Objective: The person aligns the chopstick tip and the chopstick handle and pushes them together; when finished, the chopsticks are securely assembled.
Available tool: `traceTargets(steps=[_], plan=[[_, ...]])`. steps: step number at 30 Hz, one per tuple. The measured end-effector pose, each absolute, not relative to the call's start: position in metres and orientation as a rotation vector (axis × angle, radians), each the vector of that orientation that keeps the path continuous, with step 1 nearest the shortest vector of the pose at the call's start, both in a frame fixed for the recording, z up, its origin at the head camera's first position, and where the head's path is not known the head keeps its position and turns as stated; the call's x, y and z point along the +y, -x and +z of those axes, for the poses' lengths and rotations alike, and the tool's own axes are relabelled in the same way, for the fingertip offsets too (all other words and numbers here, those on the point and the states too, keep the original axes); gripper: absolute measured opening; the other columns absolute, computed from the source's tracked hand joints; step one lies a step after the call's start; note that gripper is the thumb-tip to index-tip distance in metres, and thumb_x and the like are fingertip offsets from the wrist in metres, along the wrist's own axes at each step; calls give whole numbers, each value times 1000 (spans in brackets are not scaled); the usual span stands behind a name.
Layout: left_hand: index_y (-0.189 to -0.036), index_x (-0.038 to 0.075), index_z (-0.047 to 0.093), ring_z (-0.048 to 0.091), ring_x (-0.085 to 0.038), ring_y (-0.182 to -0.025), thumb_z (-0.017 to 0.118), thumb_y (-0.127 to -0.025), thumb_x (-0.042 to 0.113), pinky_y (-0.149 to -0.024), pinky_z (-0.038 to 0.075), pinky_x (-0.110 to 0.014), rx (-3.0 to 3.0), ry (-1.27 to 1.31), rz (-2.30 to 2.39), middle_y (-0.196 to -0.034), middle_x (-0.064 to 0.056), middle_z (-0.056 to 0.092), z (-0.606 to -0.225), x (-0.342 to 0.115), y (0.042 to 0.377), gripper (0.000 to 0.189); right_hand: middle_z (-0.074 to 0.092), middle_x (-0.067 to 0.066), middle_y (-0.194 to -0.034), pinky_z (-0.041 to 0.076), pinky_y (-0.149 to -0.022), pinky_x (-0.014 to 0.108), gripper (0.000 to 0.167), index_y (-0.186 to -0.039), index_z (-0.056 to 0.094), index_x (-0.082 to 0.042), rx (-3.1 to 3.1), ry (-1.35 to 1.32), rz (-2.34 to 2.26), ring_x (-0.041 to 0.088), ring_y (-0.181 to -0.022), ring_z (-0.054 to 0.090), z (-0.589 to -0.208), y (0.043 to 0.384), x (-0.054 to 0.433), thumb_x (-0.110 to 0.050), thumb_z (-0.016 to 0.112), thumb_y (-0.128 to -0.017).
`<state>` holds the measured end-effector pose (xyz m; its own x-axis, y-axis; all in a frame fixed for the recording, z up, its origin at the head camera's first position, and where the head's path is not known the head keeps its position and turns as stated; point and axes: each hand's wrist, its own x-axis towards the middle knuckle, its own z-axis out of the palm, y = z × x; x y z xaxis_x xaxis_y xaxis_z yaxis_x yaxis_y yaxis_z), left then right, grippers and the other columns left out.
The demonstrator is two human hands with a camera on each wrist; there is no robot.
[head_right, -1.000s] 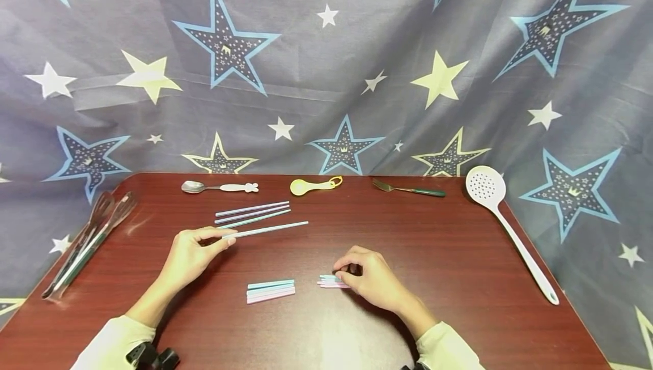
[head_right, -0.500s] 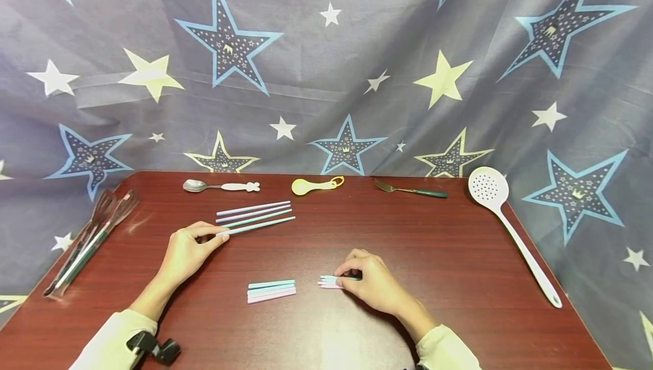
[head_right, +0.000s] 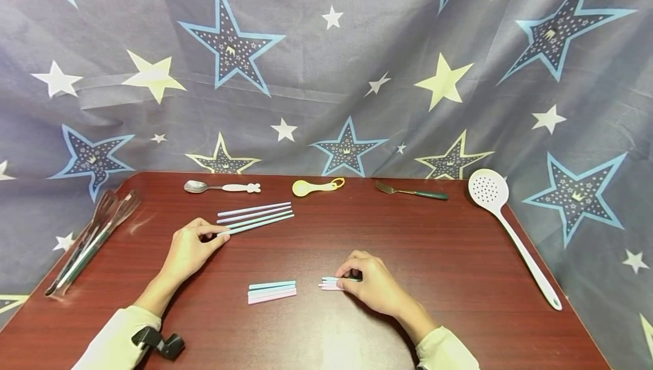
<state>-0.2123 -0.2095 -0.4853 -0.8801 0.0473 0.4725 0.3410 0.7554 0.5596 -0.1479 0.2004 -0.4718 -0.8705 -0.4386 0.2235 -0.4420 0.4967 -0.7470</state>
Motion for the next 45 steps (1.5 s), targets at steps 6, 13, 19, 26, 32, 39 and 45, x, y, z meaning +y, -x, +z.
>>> traceTargets(steps=[6, 13, 19, 26, 32, 39, 45], plan=[[-91, 16, 84, 50, -8, -67, 87, -80, 12, -67, 38, -30, -2533, 292, -912, -75, 2, 61, -486, -210, 213, 12, 65, -9, -88, 48, -71, 21, 12, -91, 76, -21, -2719, -794, 1352, 7, -81, 56, -472, 149, 200, -12, 82, -87], [-91, 16, 83, 50, -9, -68, 87, -79, 9, -65, 36, -23, -2490, 291, -913, -73, 5, 59, -483, -207, 212, 15, 65, -8, -88, 48, -71, 22, 11, -90, 75, -21, -2718, -783, 1372, 9, -81, 56, -471, 149, 200, -13, 83, -87], [-91, 19, 83, 49, -6, -65, 86, -81, 11, -60, 37, -16, -2461, 355, -1086, -73, 7, 60, -474, -190, 201, 13, 65, -8, -88, 48, -71, 21, 11, -90, 76, -20, -2720, -787, 1365, 7, -81, 55, -472, 149, 198, -13, 82, -87], [-99, 25, 82, 60, -2, -72, 83, -88, 25, -65, 50, -22, -2686, 727, -1345, -85, 15, 71, -472, -160, 178, 12, 65, -8, -88, 48, -72, 22, 9, -90, 76, -20, -2725, -806, 1356, 8, -82, 56, -472, 150, 196, -14, 82, -88], [-97, 30, 83, 63, -3, -86, 85, -85, 36, -75, 51, -22, -2772, 820, -1344, -94, 16, 70, -471, -144, 165, 13, 65, -8, -88, 48, -72, 23, 10, -90, 76, -20, -2712, -805, 1354, 9, -82, 56, -471, 150, 197, -13, 83, -87], [-93, 30, 84, 62, -3, -90, 87, -82, 35, -80, 51, -24, -2776, 820, -1254, -94, 16, 69, -475, -135, 159, 13, 65, -7, -88, 48, -73, 22, 9, -90, 76, -20, -2723, -794, 1362, 9, -82, 56, -473, 149, 199, -14, 82, -87], [-87, 32, 83, 59, -1, -90, 87, -83, 32, -81, 49, -24, -2792, 785, -1256, -91, 19, 68, -477, -132, 159, 6, 66, -7, -87, 49, -72, 22, 9, -90, 76, -19, -2703, -805, 1355, 9, -82, 57, -474, 148, 200, -13, 83, -87]])
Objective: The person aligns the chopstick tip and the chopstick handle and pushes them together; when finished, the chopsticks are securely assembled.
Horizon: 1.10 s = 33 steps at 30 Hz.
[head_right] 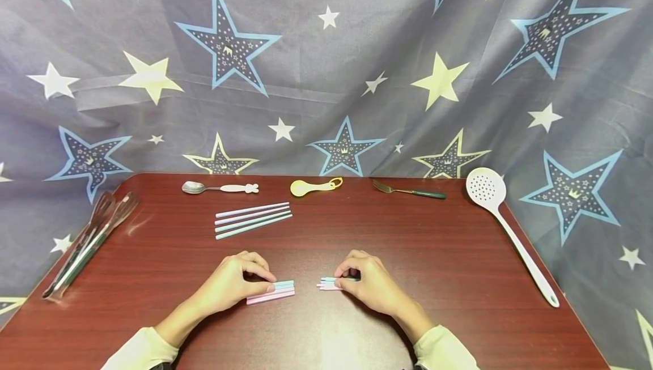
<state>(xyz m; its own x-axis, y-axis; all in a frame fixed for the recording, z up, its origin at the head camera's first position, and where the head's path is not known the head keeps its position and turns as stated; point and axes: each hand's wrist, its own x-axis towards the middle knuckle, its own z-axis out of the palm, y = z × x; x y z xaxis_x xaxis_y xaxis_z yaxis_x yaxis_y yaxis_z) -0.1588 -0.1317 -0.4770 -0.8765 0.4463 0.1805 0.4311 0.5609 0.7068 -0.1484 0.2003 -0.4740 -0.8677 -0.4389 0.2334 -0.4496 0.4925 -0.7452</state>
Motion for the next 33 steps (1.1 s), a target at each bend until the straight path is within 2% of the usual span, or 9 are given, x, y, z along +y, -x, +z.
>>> traceTargets(steps=[11, 19, 24, 27, 33], plan=[[-83, 31, 81, 58, -4, -93, 87, -82, 27, -83, 47, -26, 2725, -744, 1235, -91, 19, 69, -472, -128, 159, 7, 66, -7, -87, 48, -73, 21, 7, -89, 76, -16, -2700, -801, 1350, 10, -82, 58, -474, 148, 202, -12, 82, -87], [-82, 34, 79, 58, -4, -88, 86, -83, 28, -76, 45, -23, 2753, -774, 1255, -88, 19, 69, -473, -129, 159, 10, 65, -8, -86, 49, -70, 21, 9, -88, 76, -18, -2671, -839, 1339, 5, -80, 57, -472, 148, 201, -11, 81, -89], [-85, 29, 80, 64, 1, -85, 84, -87, 29, -77, 50, -22, 2745, -795, 1292, -88, 18, 72, -469, -128, 164, 5, 66, -8, -86, 50, -68, 21, 9, -87, 76, -17, -2635, -818, 1354, 2, -78, 57, -466, 149, 205, -9, 80, -89], [-87, 26, 80, 66, 2, -79, 82, -88, 31, -74, 53, -21, 2722, -752, 1331, -85, 18, 75, -463, -128, 168, 5, 66, -9, -87, 52, -69, 21, 10, -88, 76, -17, -2606, -807, 1331, 1, -79, 59, -459, 151, 208, -8, 80, -89], [-91, 22, 81, 72, -8, -68, 82, -89, 28, -64, 55, -22, 2653, -675, 1442, -80, 6, 79, -437, -129, 172, 6, 66, -9, -88, 51, -67, 20, 11, -92, 76, -19, -2499, -812, 1297, 1, -75, 61, -436, 161, 206, -9, 79, -90]])
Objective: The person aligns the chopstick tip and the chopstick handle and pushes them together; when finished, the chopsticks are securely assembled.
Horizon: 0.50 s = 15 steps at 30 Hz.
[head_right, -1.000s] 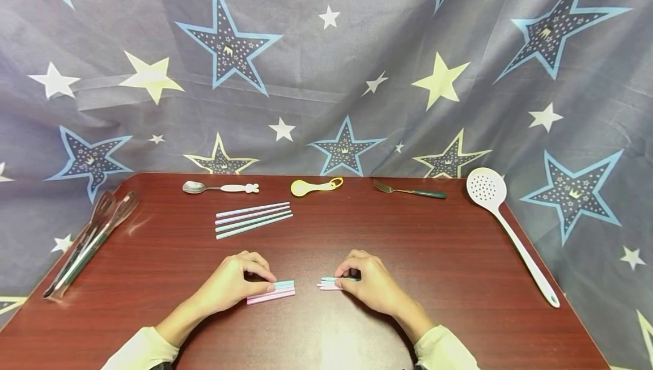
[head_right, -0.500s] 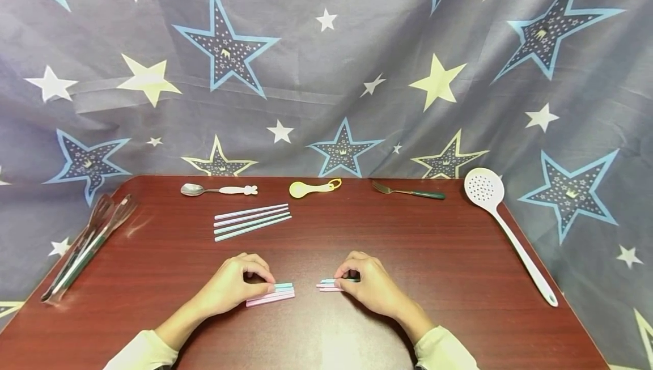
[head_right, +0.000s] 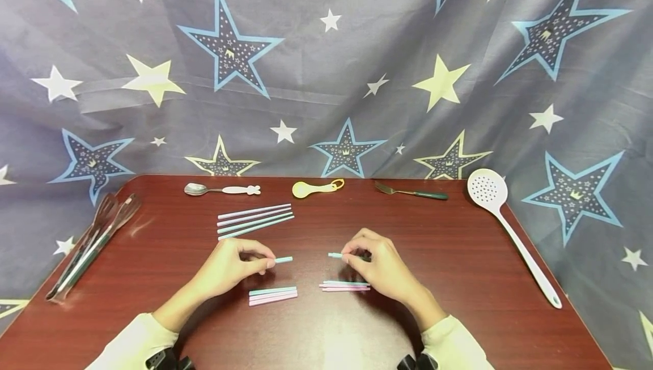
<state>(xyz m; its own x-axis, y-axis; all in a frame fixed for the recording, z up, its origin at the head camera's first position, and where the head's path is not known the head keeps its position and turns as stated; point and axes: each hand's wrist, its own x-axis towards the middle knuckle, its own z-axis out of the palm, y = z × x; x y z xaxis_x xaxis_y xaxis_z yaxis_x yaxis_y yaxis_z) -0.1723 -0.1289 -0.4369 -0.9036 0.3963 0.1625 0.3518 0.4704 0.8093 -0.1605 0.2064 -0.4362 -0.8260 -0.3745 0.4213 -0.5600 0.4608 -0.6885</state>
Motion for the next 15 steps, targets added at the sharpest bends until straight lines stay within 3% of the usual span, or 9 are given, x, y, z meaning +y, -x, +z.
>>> traceTargets(steps=[9, 15], plan=[[-94, 21, 82, 71, -11, -68, 83, -88, 22, -59, 50, -20, 2657, -748, 1568, -75, 8, 76, -401, -114, 177, 6, 66, -6, -90, 47, -65, 18, 11, -93, 77, -13, -2343, -840, 1365, 5, -77, 58, -404, 167, 200, -3, 80, -88], [-95, 19, 82, 72, -17, -70, 83, -89, 22, -58, 49, -20, 2595, -754, 1650, -76, 1, 77, -392, -105, 174, 7, 67, -5, -90, 48, -67, 17, 12, -94, 78, -13, -2286, -846, 1394, 6, -78, 60, -398, 165, 194, -2, 80, -88]])
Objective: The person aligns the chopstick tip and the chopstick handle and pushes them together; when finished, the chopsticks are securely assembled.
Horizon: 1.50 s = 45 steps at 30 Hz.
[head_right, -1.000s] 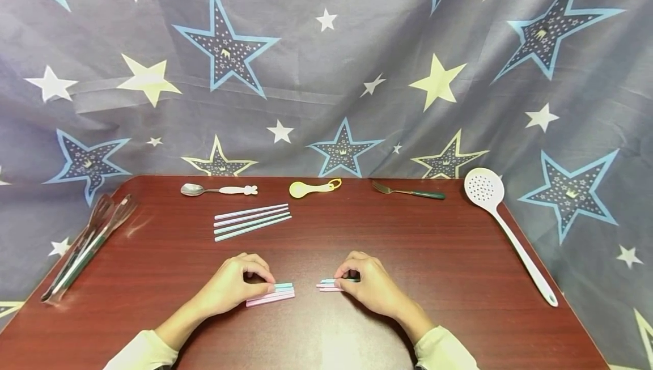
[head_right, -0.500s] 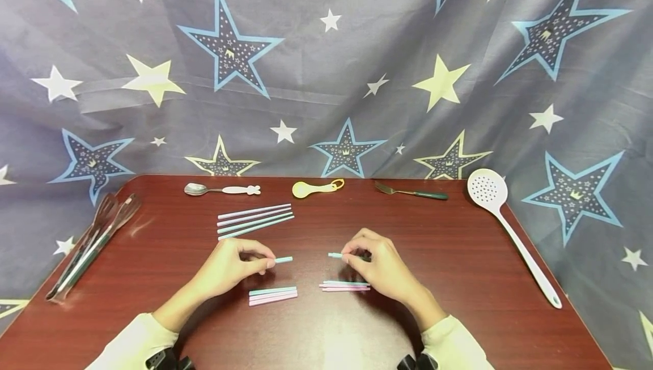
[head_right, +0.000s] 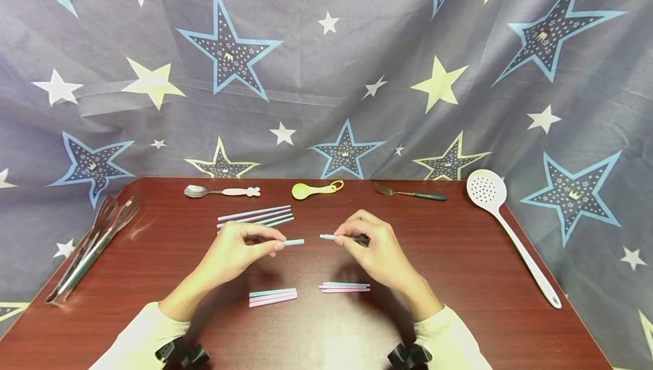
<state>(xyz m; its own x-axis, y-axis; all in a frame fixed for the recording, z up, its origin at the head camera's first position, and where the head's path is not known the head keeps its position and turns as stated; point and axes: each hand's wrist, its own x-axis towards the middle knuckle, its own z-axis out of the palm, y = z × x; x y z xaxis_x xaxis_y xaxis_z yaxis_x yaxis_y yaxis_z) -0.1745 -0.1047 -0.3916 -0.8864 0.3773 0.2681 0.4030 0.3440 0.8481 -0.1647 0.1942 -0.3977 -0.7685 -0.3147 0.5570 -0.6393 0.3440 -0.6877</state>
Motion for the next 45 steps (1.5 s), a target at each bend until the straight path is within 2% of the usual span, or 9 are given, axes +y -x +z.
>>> traceTargets(steps=[6, 9, 14, 20, 23, 31, 36, 43, 45], plan=[[-94, 20, 82, 71, -12, -69, 83, -88, 22, -56, 48, -20, -2526, 749, -1613, -76, 2, 77, -391, -104, 169, 6, 69, -4, -89, 49, -70, 16, 14, -94, 79, -15, -2261, -864, 1402, 6, -80, 61, -396, 161, 186, -3, 81, -87], [-94, 20, 82, 72, -14, -69, 83, -89, 23, -55, 48, -20, -2522, 749, -1610, -76, 5, 77, -392, -104, 168, 6, 69, -4, -89, 50, -70, 17, 14, -94, 79, -15, -2250, -876, 1386, 7, -80, 62, -397, 159, 184, -4, 81, -87], [-94, 22, 82, 71, -15, -68, 83, -88, 24, -55, 46, -20, -2519, 748, -1609, -77, 4, 77, -394, -102, 169, 6, 69, -4, -90, 50, -70, 16, 14, -94, 78, -16, -2243, -877, 1388, 7, -80, 62, -398, 157, 183, -4, 81, -87], [-92, 25, 82, 58, -1, -60, 83, -88, 24, -50, 39, -19, -2519, 766, -1561, -79, 10, 77, -393, -99, 170, 5, 69, -3, -90, 49, -67, 16, 14, -94, 78, -14, -2234, -902, 1400, 7, -77, 62, -399, 156, 180, -2, 80, -88], [-92, 24, 82, 52, 0, -56, 83, -88, 25, -48, 35, -19, -2525, 764, -1556, -79, 13, 76, -393, -99, 169, 4, 68, -4, -89, 49, -67, 15, 14, -93, 78, -13, -2231, -915, 1397, 7, -77, 62, -400, 156, 178, -1, 80, -87], [-92, 23, 82, 40, 1, -52, 83, -88, 24, -47, 31, -19, -2530, 770, -1560, -80, 8, 77, -396, -99, 169, 4, 68, -4, -89, 49, -68, 16, 13, -94, 78, -15, -2240, -919, 1382, 6, -77, 62, -402, 155, 176, -3, 80, -88], [-92, 24, 82, 41, 0, -52, 83, -88, 24, -47, 32, -19, -2538, 762, -1546, -79, 9, 77, -396, -98, 168, 4, 69, -4, -90, 49, -67, 17, 13, -94, 78, -17, -2250, -919, 1383, 6, -77, 61, -402, 154, 175, -5, 80, -89], [-92, 23, 82, 50, -5, -55, 83, -88, 23, -47, 34, -18, -2537, 772, -1565, -79, 7, 77, -397, -98, 166, 4, 68, -4, -90, 50, -65, 19, 10, -94, 78, -13, -2268, -935, 1393, 6, -76, 61, -402, 154, 175, -5, 80, -89], [-92, 24, 82, 48, -4, -55, 84, -88, 24, -48, 34, -18, -2539, 770, -1562, -80, 8, 77, -397, -98, 166, 4, 68, -4, -89, 50, -65, 19, 12, -93, 78, -14, -2271, -937, 1388, 6, -76, 60, -403, 154, 174, -3, 80, -88]])
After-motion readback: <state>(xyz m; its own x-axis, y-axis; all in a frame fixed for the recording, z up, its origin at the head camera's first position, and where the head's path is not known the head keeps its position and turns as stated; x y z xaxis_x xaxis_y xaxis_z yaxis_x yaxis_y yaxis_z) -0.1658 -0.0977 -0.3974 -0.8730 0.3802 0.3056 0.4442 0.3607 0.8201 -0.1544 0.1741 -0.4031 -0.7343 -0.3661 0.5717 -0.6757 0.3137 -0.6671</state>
